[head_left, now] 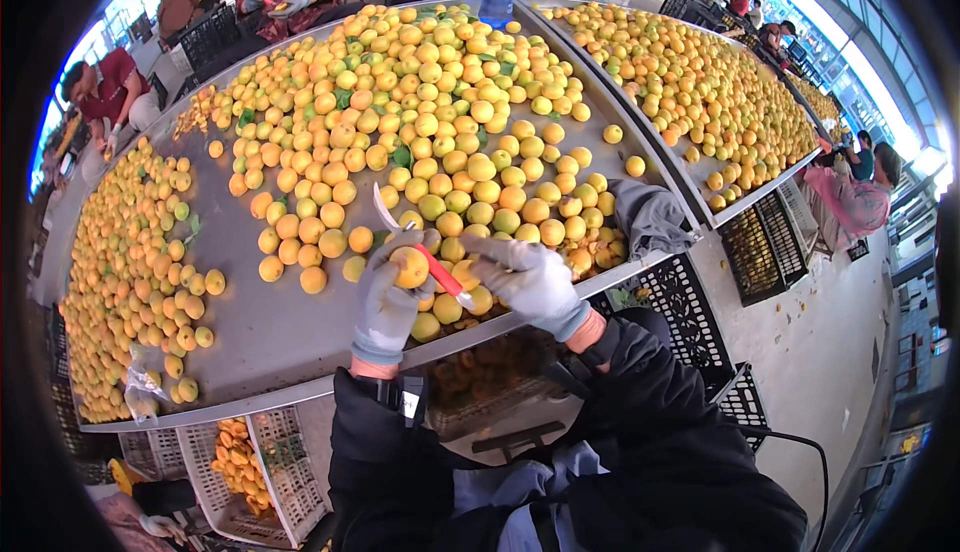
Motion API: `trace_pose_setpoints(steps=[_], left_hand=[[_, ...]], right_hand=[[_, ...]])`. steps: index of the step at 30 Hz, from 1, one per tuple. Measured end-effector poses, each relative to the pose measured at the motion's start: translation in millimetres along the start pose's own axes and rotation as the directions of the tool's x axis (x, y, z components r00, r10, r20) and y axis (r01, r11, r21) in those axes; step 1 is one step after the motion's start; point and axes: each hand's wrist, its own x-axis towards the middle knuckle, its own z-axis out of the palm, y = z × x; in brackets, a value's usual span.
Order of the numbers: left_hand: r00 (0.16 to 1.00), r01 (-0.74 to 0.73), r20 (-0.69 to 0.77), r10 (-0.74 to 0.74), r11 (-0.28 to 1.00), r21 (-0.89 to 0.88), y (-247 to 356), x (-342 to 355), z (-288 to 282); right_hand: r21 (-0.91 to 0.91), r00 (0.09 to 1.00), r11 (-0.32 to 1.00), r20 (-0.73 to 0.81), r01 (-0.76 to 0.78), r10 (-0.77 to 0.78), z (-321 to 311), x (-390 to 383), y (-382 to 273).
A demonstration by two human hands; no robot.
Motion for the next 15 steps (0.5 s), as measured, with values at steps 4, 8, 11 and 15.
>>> trace_pose_setpoints(steps=[4,8,11,15], left_hand=[[0.998,-0.011,0.059,0.012,0.999,-0.031,-19,-6,15],[0.994,-0.105,0.037,0.102,0.991,0.080,-19,-10,51],[0.988,-0.063,0.148,0.047,0.992,0.106,-15,-15,56],[0.991,-0.066,0.132,0.024,0.943,0.325,-16,-27,60]], right_hand=[[-0.124,0.966,0.989,0.254,0.081,-0.048,-10,0,-28],[0.027,0.988,1.000,0.153,0.009,-0.013,-12,-14,-21],[0.346,0.999,0.938,0.042,-0.008,-0.007,-10,-22,-6],[0.810,0.923,0.441,0.328,-0.385,0.203,-44,-47,2]])
